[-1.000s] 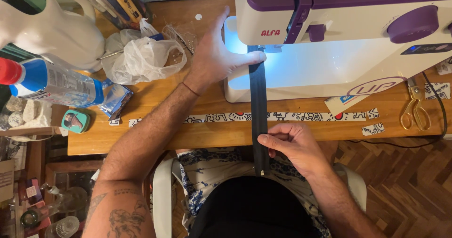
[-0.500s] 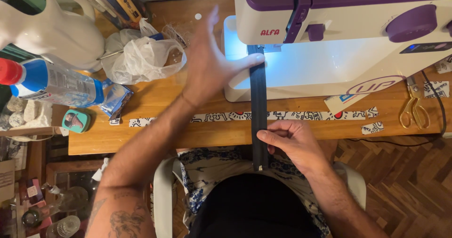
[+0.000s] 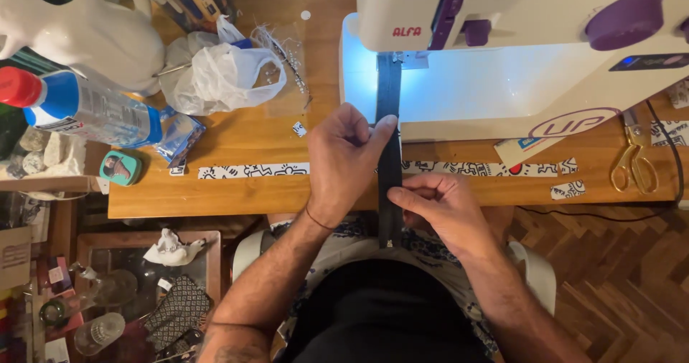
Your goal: Sewing a black strap using a sewing machine on a workbench
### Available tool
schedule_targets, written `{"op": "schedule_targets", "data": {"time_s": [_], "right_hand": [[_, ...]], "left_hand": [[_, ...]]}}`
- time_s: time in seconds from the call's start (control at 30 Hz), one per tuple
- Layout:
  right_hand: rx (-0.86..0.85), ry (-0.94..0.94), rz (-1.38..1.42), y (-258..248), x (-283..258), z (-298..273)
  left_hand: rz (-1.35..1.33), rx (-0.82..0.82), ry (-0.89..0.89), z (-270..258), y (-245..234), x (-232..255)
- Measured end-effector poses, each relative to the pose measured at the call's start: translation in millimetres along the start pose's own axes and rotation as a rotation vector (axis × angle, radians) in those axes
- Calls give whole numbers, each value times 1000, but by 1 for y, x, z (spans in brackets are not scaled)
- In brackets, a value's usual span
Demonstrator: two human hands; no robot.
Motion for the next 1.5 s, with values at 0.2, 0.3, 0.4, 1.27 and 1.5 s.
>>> {"op": "schedule_targets", "data": {"time_s": [0.2, 0.3, 0.4, 1.27, 1.5], "right_hand": [[4, -6, 38, -1, 3, -2], [5, -9, 33, 3, -4, -5], [-61, -113, 16, 5, -17, -8], [-36, -1760, -1187, 48, -154, 38], [-140, -1727, -1252, 50, -156, 42]], "left_hand": [[-81, 28, 7, -8, 9, -1], [-41, 21, 37, -9, 5, 13], [-134, 31, 4, -10, 12, 0], [-380, 83, -299, -5, 18, -30], [-332, 85, -263, -8, 24, -31]]}}
Point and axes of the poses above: each hand's wrist, its own z-axis towards the middle knuckle, its own y-axis out of the palm, x = y × z, the point moved 5 cm from there along z, towards the middle knuckle, and after that the axes turned 9 degrees about x, right-handed, at the moved point
